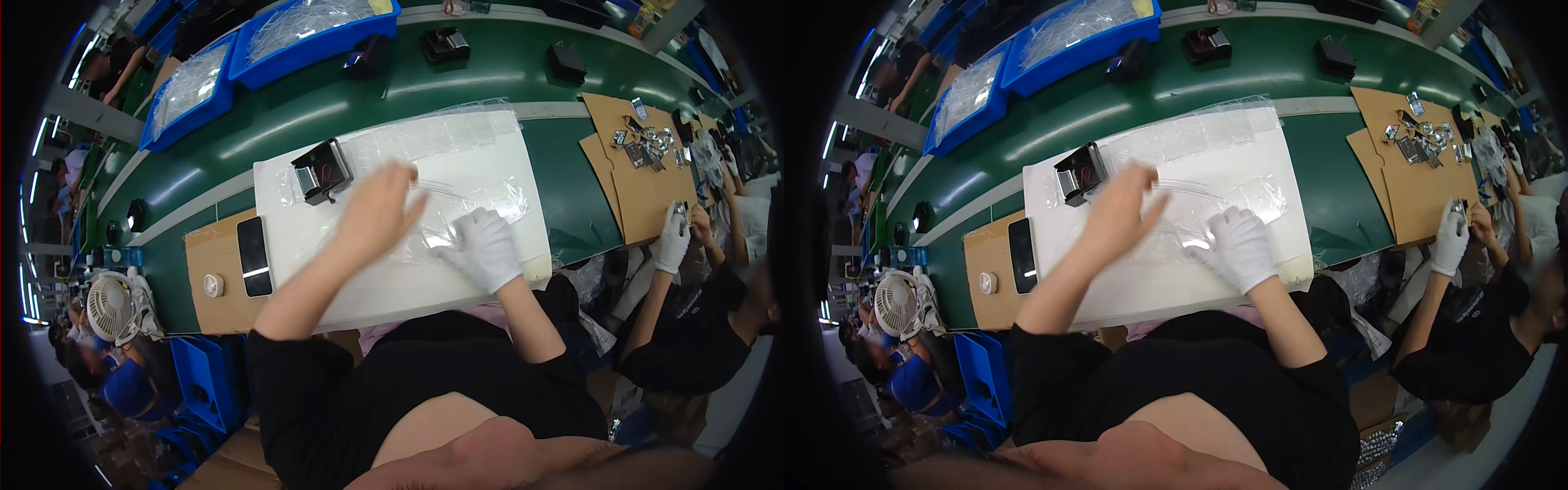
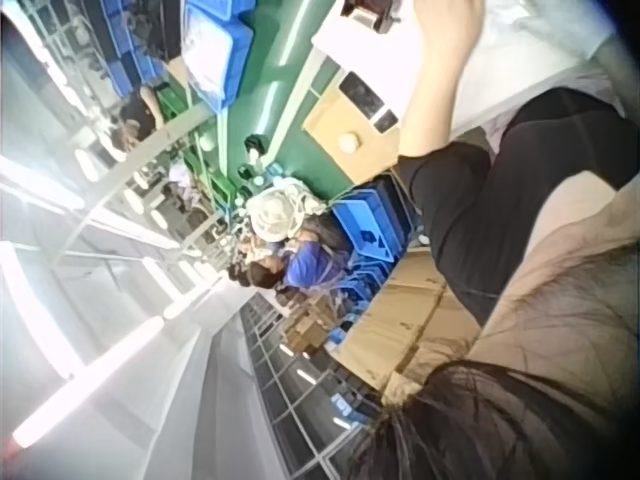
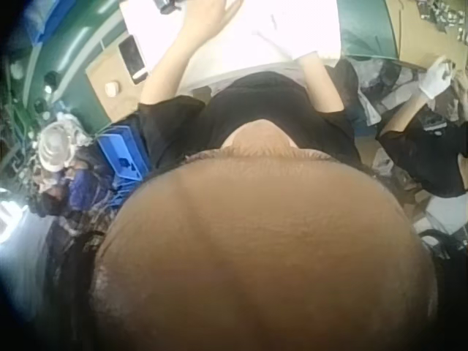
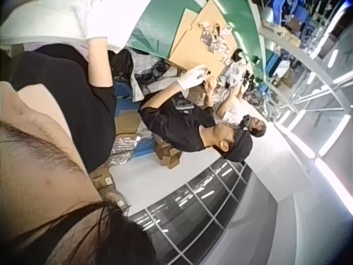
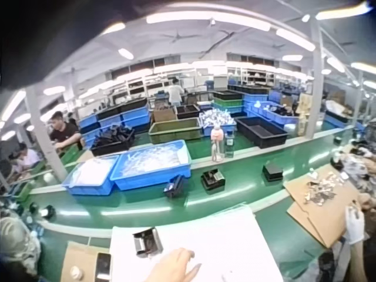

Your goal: The person removes transparent plastic covers from sheets and attaches them onto black electronic casings by hand, assembling each unit sequentially at the workstation.

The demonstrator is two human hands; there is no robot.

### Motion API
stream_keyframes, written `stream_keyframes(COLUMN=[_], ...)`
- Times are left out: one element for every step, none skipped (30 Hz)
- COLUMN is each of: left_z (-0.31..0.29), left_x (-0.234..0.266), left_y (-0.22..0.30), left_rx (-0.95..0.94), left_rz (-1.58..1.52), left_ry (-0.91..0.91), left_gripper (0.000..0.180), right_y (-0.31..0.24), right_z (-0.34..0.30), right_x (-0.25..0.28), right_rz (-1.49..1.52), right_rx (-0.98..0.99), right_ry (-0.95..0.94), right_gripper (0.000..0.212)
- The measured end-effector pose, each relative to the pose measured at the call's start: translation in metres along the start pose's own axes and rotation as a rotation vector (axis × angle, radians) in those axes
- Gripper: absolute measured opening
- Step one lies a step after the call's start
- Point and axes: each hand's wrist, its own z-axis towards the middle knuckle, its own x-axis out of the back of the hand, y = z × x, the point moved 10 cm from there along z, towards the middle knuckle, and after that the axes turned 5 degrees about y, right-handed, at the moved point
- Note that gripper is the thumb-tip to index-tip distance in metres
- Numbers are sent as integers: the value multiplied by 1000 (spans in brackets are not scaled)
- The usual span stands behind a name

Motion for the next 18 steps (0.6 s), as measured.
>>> stream_keyframes(left_z=[-28,-46,-59,-69,-72,-75,-80,-83,-85,-85,-82,-76,-76,-79,-81,-83,-84,-86], left_x=[-27,-39,-43,-40,-46,-51,-53,-56,-59,-59,-59,-58,-59,-61,-62,-60,-58,-56], left_y=[-6,-4,3,13,9,6,2,0,1,1,3,7,1,-4,-5,-7,-9,-12], left_rx=[150,139,-15,-164,-161,-195,-223,-254,-290,-286,-289,-300,-279,-258,-252,-225,-204,-177], left_rz=[-14,-28,-4,30,24,29,33,36,38,29,5,-16,-22,-27,-32,-27,-18,-7], left_ry=[-207,-205,-3,193,188,172,160,148,135,134,112,86,63,40,42,72,101,128], left_gripper=[38,38,43,48,48,51,54,58,61,61,62,63,65,66,66,63,60,57], right_y=[-9,-17,-26,-31,-30,-28,-25,-20,-13,0,13,20,32,41,37,32,29,27], right_z=[2,0,-3,-6,-7,-9,-11,-13,-14,-9,-2,5,19,28,28,29,27,24], right_x=[-17,-14,-12,-11,-13,-19,-24,-28,-29,-19,-8,-1,-7,-13,-9,4,17,26], right_rz=[4,-42,-86,-116,-116,-156,-196,-238,-281,-271,-263,-267,-229,-192,-195,-30,137,307], right_rx=[95,167,240,311,308,329,357,382,403,450,494,483,362,241,245,168,85,4], right_ry=[-9,4,15,27,19,-39,-100,-160,-219,-232,-245,-247,-272,-298,-305,-241,-171,-104], right_gripper=[22,24,25,27,27,26,24,23,22,20,18,18,17,17,17,19,21,23])
